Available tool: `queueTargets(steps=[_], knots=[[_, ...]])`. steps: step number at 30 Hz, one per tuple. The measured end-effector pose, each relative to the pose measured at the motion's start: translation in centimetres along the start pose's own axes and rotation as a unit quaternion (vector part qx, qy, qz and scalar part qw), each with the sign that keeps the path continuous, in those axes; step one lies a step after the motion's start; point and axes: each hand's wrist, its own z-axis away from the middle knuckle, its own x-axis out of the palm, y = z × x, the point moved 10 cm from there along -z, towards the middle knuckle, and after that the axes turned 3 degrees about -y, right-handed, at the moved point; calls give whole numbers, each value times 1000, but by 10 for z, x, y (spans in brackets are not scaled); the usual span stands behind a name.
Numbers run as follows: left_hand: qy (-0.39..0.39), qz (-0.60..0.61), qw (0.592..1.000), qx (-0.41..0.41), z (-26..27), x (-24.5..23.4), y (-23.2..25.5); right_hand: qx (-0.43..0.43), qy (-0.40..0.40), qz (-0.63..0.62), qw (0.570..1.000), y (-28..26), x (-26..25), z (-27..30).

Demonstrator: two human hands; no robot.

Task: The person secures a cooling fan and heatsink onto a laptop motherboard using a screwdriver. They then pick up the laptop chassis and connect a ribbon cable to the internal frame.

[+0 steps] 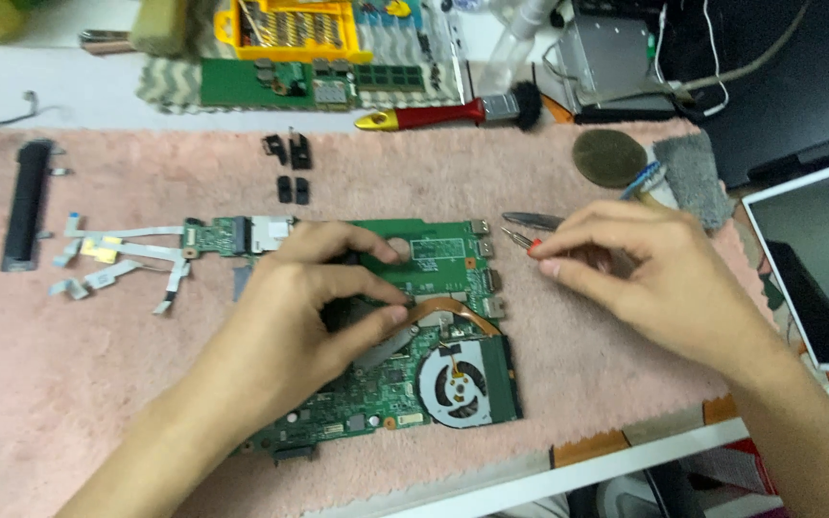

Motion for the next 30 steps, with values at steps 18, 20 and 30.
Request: queueTargets(steps=[18,20,30], knots=[[-93,-139,980,108,16,23,31,46,28,164,985,62,11,47],[-97,-154,978,106,17,27,28,46,20,167,985,68,15,51],[-113,-156,980,55,18,32,14,11,143,-52,988,-21,-20,50]])
